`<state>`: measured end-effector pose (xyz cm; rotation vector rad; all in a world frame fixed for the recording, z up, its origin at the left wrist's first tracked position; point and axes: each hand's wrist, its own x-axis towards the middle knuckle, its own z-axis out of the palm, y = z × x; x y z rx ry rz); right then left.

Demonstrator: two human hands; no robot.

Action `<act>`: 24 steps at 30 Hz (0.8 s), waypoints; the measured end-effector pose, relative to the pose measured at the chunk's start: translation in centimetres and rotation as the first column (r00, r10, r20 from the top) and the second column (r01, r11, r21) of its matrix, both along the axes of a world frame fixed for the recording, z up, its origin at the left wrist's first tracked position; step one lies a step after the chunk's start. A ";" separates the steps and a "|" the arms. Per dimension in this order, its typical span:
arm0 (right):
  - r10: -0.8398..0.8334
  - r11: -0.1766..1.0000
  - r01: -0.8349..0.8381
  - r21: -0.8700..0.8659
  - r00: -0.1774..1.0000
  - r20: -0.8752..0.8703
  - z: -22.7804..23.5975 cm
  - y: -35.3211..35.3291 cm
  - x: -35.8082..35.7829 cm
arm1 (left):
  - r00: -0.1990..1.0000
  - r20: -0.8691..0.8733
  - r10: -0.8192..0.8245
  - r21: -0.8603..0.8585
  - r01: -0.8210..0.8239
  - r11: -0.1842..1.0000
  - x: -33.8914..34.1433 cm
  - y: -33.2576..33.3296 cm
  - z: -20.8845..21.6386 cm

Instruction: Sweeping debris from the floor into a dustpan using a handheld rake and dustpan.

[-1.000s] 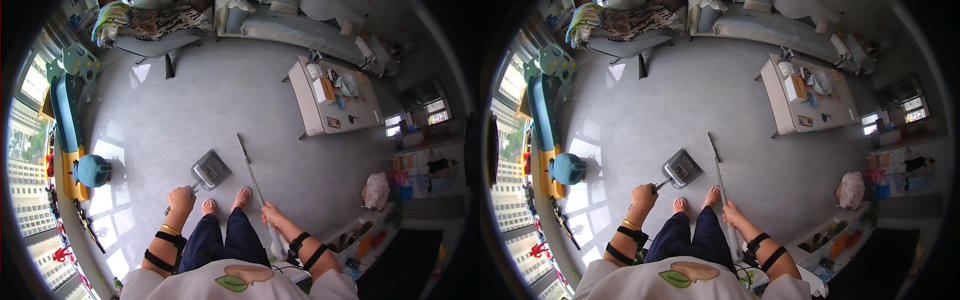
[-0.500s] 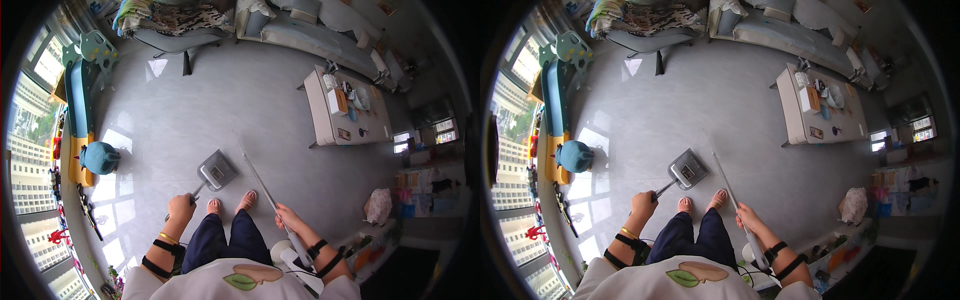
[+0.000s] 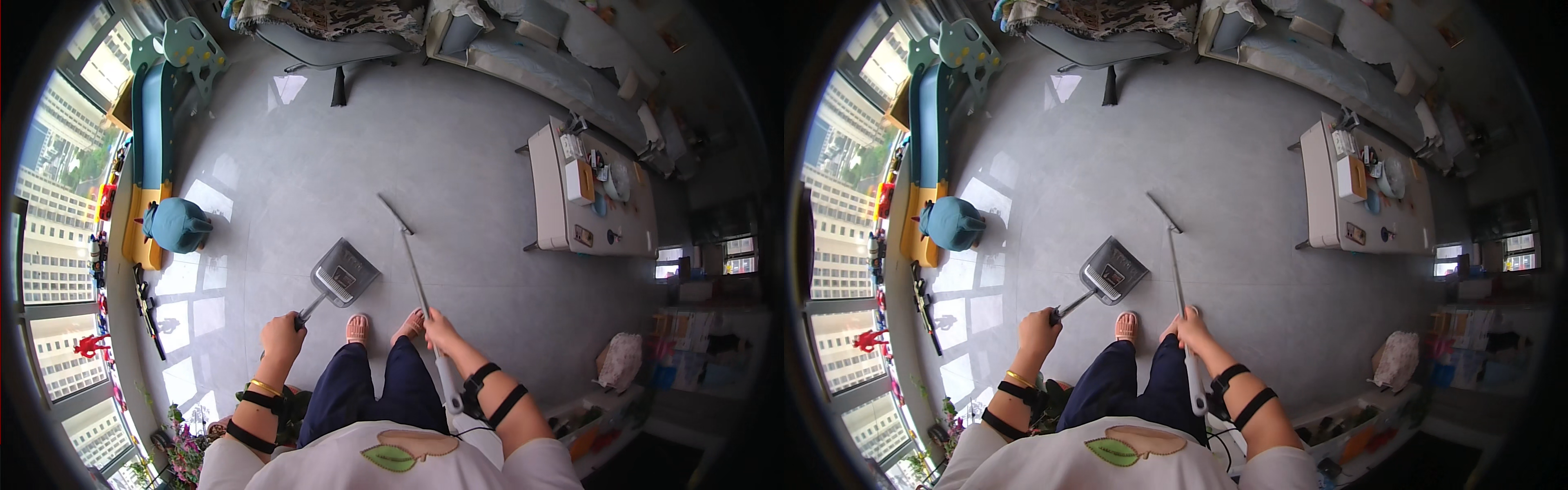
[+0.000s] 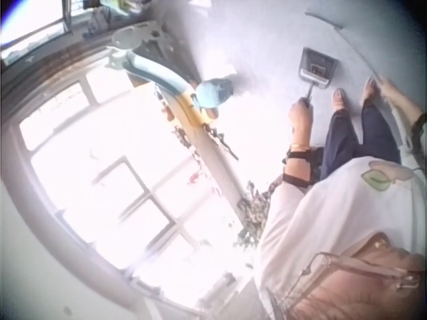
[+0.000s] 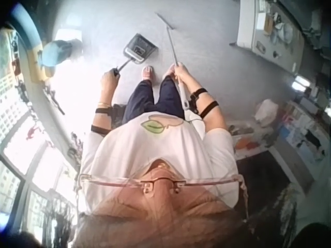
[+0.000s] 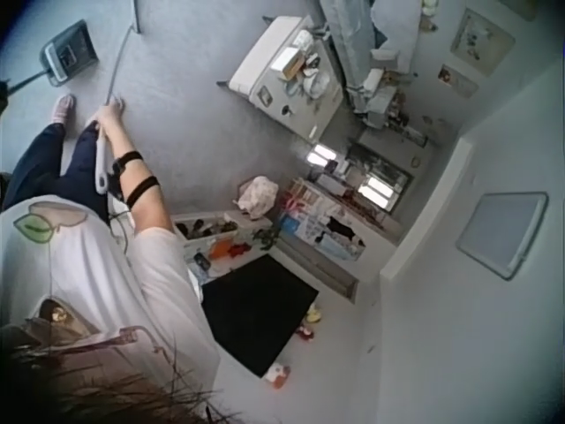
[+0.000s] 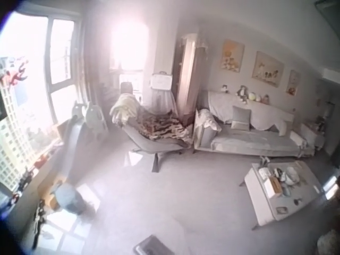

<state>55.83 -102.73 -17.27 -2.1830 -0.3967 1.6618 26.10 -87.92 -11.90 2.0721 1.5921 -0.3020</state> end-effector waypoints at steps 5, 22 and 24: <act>-0.003 0.999 0.013 0.050 0.982 -0.187 4.0 -4.3 -3.3 | 1.000 0.007 0.022 0.006 -0.022 1.000 0.2 0.4 -0.9; -0.205 0.979 0.185 -0.089 0.895 -0.397 9.7 -6.1 0.3 | 0.999 -0.041 0.013 -0.039 -0.015 0.999 -2.3 1.8 -1.5; -0.190 0.982 0.169 -0.088 0.897 -0.398 10.1 -5.9 -0.2 | 0.987 0.025 0.158 -0.468 -0.129 0.875 -3.1 1.9 -0.7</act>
